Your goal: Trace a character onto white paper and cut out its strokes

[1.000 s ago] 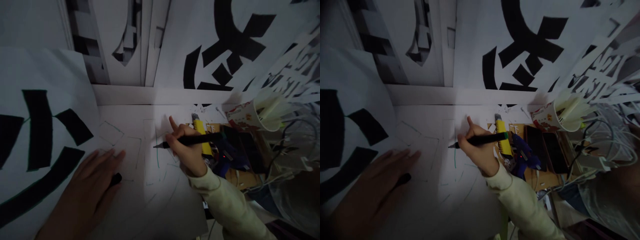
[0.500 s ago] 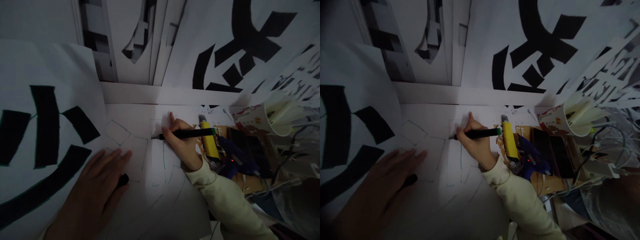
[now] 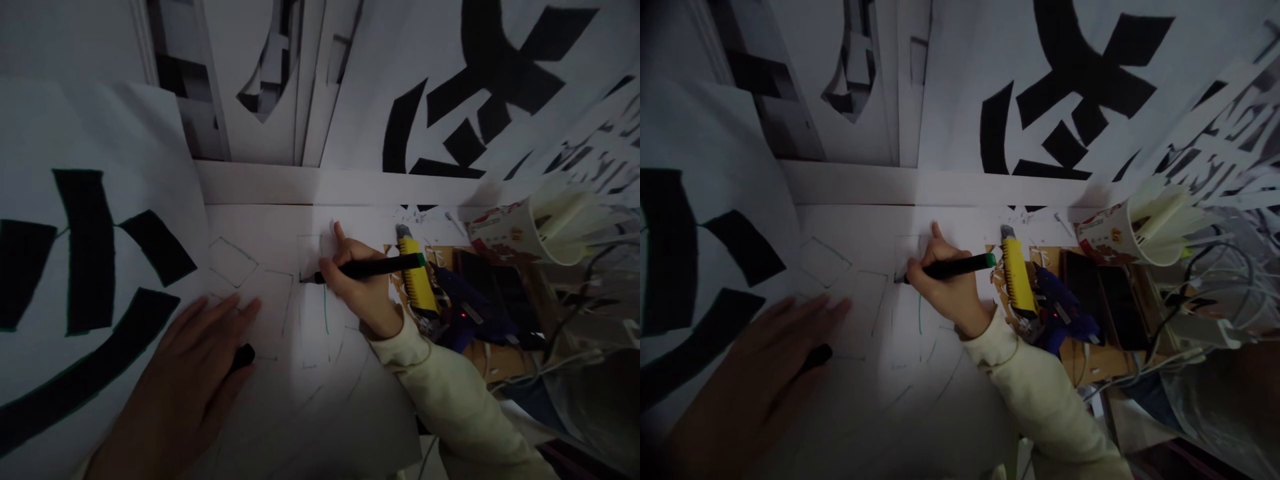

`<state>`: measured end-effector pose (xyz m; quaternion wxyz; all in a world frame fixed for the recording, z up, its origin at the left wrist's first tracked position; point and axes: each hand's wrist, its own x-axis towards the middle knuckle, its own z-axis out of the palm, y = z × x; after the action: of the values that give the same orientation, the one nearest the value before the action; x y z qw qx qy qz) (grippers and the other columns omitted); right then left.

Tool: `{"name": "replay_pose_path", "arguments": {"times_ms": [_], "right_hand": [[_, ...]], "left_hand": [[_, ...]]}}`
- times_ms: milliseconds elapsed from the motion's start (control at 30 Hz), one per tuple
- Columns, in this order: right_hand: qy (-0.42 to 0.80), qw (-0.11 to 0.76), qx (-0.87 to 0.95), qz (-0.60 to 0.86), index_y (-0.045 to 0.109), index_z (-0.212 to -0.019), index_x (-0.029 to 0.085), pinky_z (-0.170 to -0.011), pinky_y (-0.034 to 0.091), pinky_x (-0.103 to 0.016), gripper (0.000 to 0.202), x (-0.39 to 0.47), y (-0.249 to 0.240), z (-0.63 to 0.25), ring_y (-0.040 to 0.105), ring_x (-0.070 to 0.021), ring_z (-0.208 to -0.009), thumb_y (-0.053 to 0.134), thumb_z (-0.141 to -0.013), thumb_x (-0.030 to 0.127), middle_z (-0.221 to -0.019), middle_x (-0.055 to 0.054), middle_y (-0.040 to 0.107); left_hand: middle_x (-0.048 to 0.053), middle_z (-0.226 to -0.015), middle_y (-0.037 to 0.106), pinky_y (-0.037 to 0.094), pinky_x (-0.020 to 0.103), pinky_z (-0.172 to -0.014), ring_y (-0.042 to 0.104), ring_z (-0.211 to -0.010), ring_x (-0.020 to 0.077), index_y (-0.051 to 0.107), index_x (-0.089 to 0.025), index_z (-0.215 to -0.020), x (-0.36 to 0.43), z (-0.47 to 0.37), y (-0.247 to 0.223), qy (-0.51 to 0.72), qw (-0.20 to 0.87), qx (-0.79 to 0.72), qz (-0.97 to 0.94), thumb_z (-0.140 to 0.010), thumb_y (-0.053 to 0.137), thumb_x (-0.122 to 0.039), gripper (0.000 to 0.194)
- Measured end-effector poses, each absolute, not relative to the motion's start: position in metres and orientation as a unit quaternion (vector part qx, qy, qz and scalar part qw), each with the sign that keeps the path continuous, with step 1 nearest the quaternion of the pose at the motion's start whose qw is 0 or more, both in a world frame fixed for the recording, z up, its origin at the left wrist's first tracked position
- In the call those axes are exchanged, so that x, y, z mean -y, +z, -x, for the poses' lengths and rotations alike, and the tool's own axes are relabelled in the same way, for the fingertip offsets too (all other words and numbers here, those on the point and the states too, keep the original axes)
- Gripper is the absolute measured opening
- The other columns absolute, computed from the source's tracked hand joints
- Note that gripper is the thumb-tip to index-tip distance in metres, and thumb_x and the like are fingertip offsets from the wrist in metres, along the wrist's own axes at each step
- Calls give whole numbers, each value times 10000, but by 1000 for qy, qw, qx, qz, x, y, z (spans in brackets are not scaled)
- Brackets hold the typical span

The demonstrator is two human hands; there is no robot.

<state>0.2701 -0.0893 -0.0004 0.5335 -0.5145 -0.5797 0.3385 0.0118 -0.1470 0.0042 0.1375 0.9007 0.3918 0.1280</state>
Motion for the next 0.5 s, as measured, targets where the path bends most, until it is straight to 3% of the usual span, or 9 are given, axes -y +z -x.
{"name": "replay_pose_path", "arguments": {"times_ms": [233,500], "right_hand": [[340,514,599,511,411,-526,236,-1245,345,-494,349,97,1,-270,358,-58,-421,662,-757,163,-486,123,414],[357,479,628,499,413,-541,236,-1247,330,-497,346,111,7,-271,360,-50,-393,643,-768,115,-471,133,423]], "left_hand": [[98,-1397,626,417,497,-1140,525,-1345,276,323,-175,-1550,146,-14,8,145,128,-387,-902,-1008,386,-286,557],[98,-1371,638,361,453,-1171,519,-1337,248,377,-148,-1512,144,-15,11,148,131,-383,-902,-1013,391,-283,517]]}}
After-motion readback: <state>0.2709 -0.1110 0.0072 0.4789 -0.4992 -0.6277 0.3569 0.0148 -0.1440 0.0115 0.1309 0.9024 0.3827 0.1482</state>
